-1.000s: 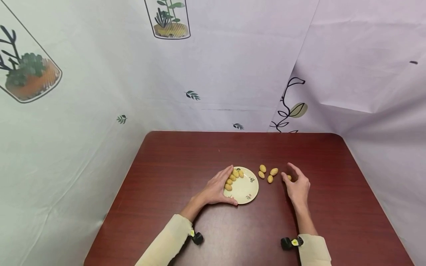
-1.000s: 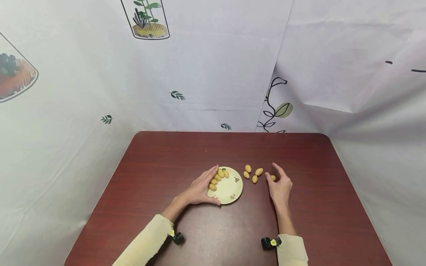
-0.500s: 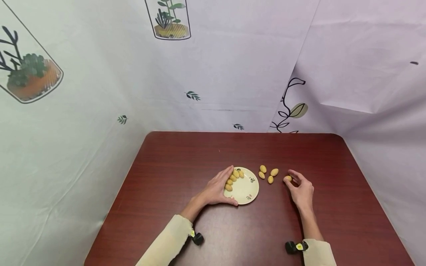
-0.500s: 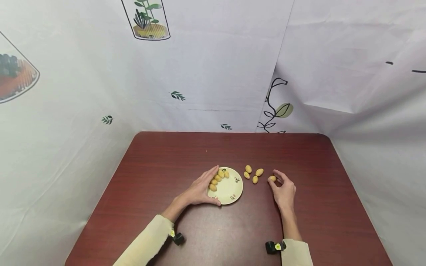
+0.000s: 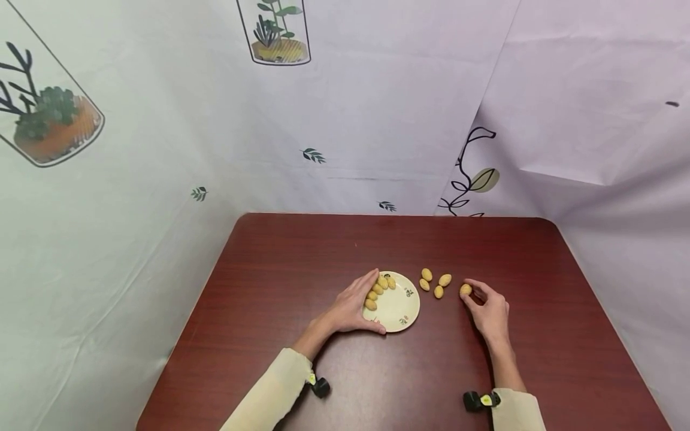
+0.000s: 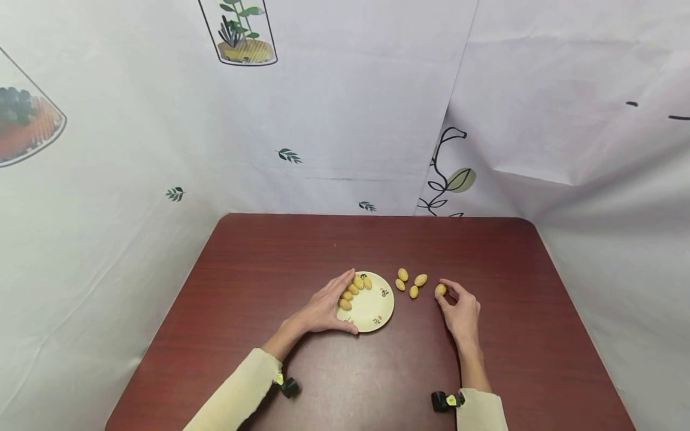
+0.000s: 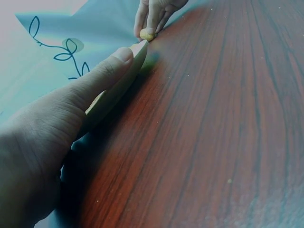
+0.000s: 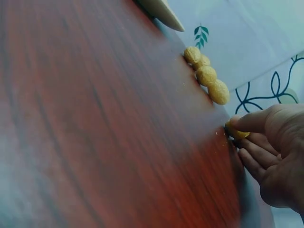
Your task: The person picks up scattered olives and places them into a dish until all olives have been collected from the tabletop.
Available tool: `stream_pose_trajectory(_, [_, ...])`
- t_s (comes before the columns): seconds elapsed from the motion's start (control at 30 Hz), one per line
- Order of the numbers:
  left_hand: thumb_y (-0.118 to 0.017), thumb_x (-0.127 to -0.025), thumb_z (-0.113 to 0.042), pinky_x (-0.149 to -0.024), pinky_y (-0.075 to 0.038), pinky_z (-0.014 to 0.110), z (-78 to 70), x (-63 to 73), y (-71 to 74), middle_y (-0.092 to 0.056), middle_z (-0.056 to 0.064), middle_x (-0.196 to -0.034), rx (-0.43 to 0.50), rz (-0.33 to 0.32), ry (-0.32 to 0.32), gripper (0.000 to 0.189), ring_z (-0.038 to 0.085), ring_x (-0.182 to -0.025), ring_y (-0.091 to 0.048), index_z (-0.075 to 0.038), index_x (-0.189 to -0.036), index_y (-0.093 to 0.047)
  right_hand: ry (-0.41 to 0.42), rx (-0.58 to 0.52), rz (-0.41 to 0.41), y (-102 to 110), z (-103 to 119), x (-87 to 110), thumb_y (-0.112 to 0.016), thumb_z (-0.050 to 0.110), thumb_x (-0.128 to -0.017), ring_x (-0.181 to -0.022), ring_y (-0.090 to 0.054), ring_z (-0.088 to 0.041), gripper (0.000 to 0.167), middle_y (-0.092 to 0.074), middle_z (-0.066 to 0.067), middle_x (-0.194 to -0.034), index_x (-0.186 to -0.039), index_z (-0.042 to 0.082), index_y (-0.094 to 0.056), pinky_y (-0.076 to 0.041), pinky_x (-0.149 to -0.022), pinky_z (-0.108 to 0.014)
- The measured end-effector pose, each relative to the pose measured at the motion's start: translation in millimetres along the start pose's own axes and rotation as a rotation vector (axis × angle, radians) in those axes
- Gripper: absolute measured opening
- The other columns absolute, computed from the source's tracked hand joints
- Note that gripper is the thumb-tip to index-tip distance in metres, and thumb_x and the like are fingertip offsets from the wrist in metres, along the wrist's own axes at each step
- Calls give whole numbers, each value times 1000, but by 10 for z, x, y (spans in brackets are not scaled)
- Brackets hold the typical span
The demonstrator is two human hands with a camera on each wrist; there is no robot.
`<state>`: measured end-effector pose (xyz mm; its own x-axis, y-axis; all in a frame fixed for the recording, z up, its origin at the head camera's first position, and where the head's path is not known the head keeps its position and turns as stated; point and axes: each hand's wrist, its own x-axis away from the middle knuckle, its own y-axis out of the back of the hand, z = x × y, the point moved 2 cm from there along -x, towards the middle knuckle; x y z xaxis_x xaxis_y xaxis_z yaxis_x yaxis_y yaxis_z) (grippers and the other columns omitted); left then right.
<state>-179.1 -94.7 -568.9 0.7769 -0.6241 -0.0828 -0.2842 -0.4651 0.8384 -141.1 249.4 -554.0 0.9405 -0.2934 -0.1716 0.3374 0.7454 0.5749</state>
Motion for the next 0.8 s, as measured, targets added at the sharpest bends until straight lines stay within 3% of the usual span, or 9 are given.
stream_pose_trajectory(0.2, [-94, -70, -63, -122, -33, 53, 0, 2, -6, -19, 10, -177, -1, -10, -9, 142, 28, -160, -23, -7, -171, -12, -20, -1, -24, -20, -36, -6, -84, 3, -91, -116, -72, -36, 35, -77, -18, -120, -125, 7, -78, -46, -106, -44])
stream_pose_trajectory(0.43, [-94, -70, -64, -123, -33, 52, 5, 5, -2, -19, 10, -177, -6, -7, -11, 142, 27, -160, -23, -8, -171, -11, -29, -15, -29, -21, -67, -18, -85, 5, -90, -116, -72, -37, 35, -77, -17, -119, -124, 8, -79, -43, -111, -45])
stream_pose_trajectory(0.5, [-93, -70, -64, -123, -33, 51, 9, 4, -3, -18, 9, -177, -9, -5, -11, 142, 27, -160, -23, -8, -171, -11, -37, -17, -29, -20, -73, -18, -85, 5, -90, -114, -73, -29, 35, -77, -15, -120, -124, 8, -79, -45, -109, -33])
stream_pose_trajectory(0.63, [-93, -70, -64, -123, -33, 51, 15, 2, -5, -19, 9, -177, -11, -6, -12, 142, 26, -160, -23, -8, -172, -11, -48, -34, -33, -21, -90, -18, -85, 5, -90, -105, -69, 2, 34, -78, -14, -120, -124, 8, -79, -37, -97, -8])
stream_pose_trajectory(0.73, [-94, -70, -64, -123, -34, 51, 11, 4, -3, -19, 10, -177, -10, -9, -15, 142, 27, -160, -23, -7, -171, -12, -44, -48, -35, -20, -96, -17, -85, 5, -90, -97, -60, 18, 34, -78, -14, -119, -124, 8, -79, -33, -95, -4])
stream_pose_trajectory(0.8, [-94, -70, -63, -122, -34, 52, 6, 6, -1, -19, 11, -177, -6, -9, -17, 142, 28, -160, -24, -7, -171, -12, -42, -55, -36, -19, -94, -13, -85, 5, -91, -96, -57, 22, 34, -78, -14, -119, -124, 7, -79, -34, -94, -3])
